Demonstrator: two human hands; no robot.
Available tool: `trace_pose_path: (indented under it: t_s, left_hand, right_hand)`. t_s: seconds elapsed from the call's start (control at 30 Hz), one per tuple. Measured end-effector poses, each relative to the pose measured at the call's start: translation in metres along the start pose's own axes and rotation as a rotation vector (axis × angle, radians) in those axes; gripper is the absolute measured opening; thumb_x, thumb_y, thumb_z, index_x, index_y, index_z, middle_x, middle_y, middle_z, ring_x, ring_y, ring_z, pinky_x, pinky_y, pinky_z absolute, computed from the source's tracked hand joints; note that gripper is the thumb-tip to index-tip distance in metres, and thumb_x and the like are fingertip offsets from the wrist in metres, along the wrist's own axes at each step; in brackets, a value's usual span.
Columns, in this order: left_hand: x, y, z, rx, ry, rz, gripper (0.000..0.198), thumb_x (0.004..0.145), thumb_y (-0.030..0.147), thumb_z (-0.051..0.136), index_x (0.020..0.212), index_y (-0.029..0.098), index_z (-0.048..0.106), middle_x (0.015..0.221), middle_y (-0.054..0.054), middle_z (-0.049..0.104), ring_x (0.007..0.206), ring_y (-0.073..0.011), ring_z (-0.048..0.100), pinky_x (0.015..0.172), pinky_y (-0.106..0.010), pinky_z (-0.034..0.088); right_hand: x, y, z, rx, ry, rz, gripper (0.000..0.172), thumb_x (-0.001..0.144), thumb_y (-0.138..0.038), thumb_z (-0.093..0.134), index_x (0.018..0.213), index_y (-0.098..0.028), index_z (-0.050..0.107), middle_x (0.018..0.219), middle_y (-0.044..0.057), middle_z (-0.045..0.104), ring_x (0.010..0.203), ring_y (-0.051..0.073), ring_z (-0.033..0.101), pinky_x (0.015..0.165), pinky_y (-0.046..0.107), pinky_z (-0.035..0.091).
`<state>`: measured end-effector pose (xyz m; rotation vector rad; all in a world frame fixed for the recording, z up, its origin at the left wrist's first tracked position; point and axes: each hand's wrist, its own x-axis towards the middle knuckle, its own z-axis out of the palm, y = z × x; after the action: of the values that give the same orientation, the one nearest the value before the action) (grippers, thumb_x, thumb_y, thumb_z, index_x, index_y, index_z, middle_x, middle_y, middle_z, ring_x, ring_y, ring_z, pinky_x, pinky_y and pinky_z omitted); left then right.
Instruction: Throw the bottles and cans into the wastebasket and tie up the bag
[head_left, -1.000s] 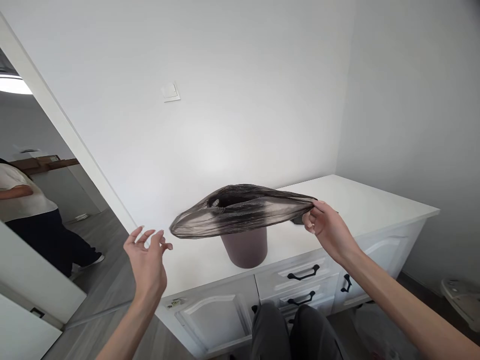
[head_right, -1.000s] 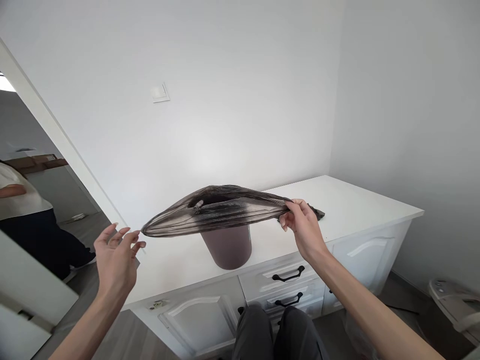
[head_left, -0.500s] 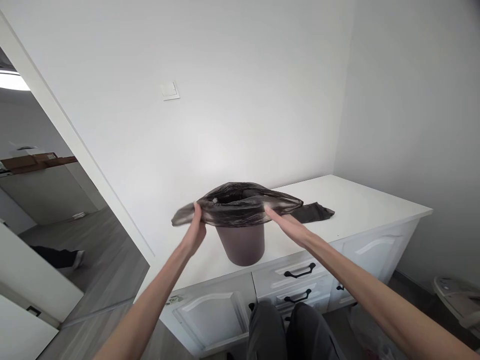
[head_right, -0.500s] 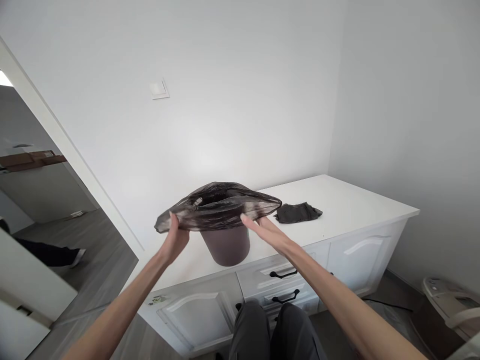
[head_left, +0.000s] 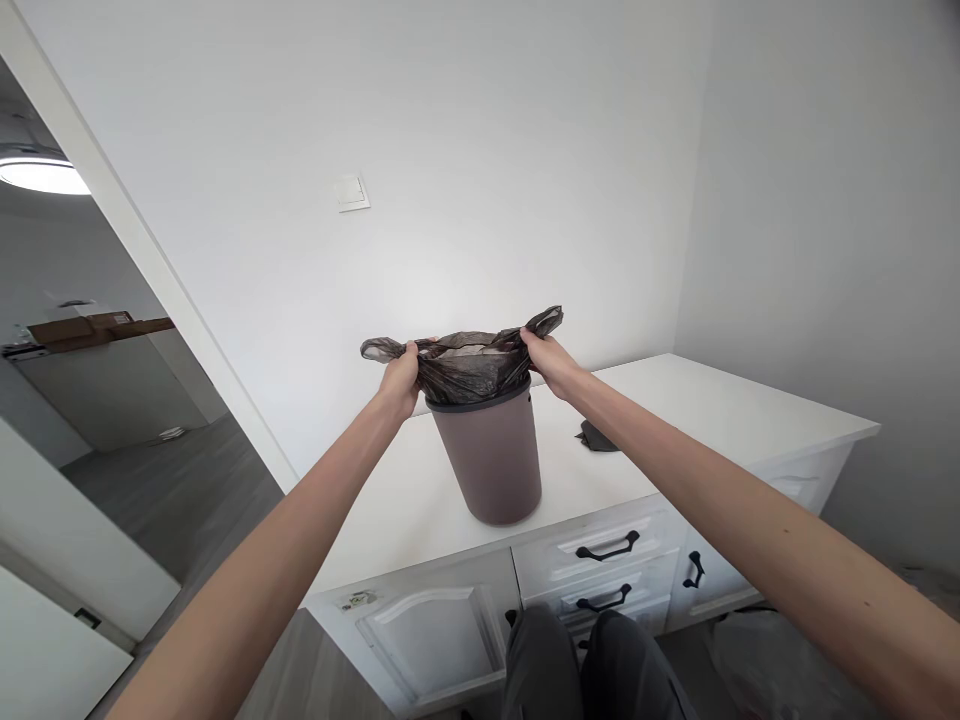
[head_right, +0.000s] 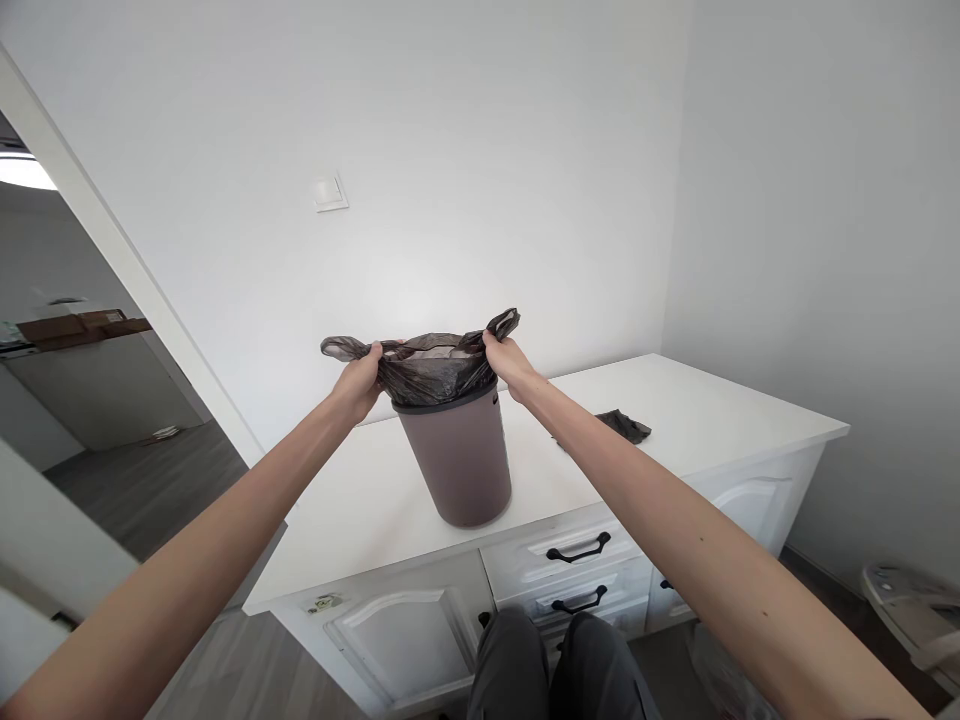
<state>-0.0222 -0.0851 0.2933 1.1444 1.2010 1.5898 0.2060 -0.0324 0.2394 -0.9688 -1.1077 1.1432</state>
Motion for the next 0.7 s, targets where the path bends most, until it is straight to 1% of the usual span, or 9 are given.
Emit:
trace_pose_path:
  t_s: [0.1,0.2,0.3,0.4,0.43,0.5,0.6,0.7]
  left_hand:
    - [0.004,0.003,0.004,-0.093,-0.005,-0.044,0.01,0.088,0.019,0.065,0.092,0.02,0.073,0.095,-0.006,0.078,0.103,-0.0249,0.072,0.093,-0.036,0.057]
    - [0.006,0.007,0.012,-0.148,-0.029,-0.076,0.007,0.085,0.017,0.068,0.09,0.018,0.071,0.084,-0.005,0.075,0.09,-0.0237,0.073,0.086,-0.036,0.059]
    - [0.006,0.007,0.027,-0.185,-0.063,-0.095,0.011,0.088,0.018,0.066,0.097,0.017,0.071,0.083,-0.005,0.073,0.082,-0.0202,0.073,0.083,-0.033,0.059]
    - [0.007,0.005,0.04,-0.182,-0.081,-0.094,0.02,0.093,0.024,0.062,0.108,0.017,0.073,0.089,-0.007,0.076,0.082,-0.0194,0.073,0.084,-0.033,0.058]
    - [0.007,0.005,0.042,-0.175,-0.072,-0.094,0.022,0.094,0.026,0.061,0.11,0.018,0.074,0.09,-0.007,0.076,0.083,-0.0193,0.073,0.085,-0.033,0.058]
    - [0.01,0.004,0.043,-0.167,-0.036,-0.103,0.023,0.093,0.023,0.061,0.109,0.018,0.076,0.092,-0.007,0.077,0.084,-0.0185,0.073,0.087,-0.032,0.056]
    - [0.015,-0.001,0.04,-0.176,0.017,-0.145,0.022,0.087,0.016,0.065,0.105,0.017,0.077,0.089,-0.007,0.076,0.082,-0.018,0.072,0.087,-0.031,0.056]
    - [0.023,-0.012,0.035,-0.202,0.028,-0.19,0.02,0.083,0.013,0.068,0.101,0.015,0.076,0.084,-0.007,0.075,0.078,-0.0188,0.072,0.085,-0.032,0.057]
  right_hand:
    - [0.001,0.0,0.003,0.064,0.045,0.031,0.018,0.1,-0.038,0.051,0.098,-0.025,0.064,0.113,0.005,0.076,0.104,0.02,0.07,0.086,0.029,0.058]
    - [0.002,0.002,0.005,0.064,0.073,0.019,0.015,0.099,-0.036,0.054,0.097,-0.024,0.064,0.113,0.007,0.076,0.107,0.022,0.07,0.086,0.029,0.058]
    - [0.003,0.004,0.01,0.019,0.023,-0.01,0.015,0.096,-0.038,0.061,0.097,-0.023,0.065,0.118,0.009,0.076,0.115,0.024,0.068,0.093,0.031,0.057]
    - [0.005,0.004,0.021,0.009,-0.046,0.003,0.017,0.096,-0.04,0.062,0.099,-0.023,0.067,0.118,0.008,0.076,0.114,0.024,0.068,0.098,0.035,0.056]
    - [0.006,0.003,0.025,0.041,-0.057,0.018,0.017,0.096,-0.039,0.06,0.099,-0.023,0.067,0.115,0.008,0.076,0.112,0.024,0.069,0.098,0.035,0.057]
    - [0.009,0.0,0.031,0.171,-0.037,0.074,0.016,0.099,-0.035,0.055,0.099,-0.023,0.066,0.106,0.006,0.076,0.104,0.022,0.071,0.093,0.034,0.059]
    - [0.016,-0.004,0.035,0.441,0.03,0.2,0.016,0.1,-0.024,0.049,0.096,-0.022,0.064,0.085,0.005,0.074,0.085,0.019,0.072,0.083,0.032,0.062]
    - [0.025,-0.004,0.035,0.678,0.038,0.25,0.018,0.099,-0.015,0.046,0.093,-0.021,0.062,0.07,0.002,0.069,0.07,0.018,0.069,0.073,0.031,0.063]
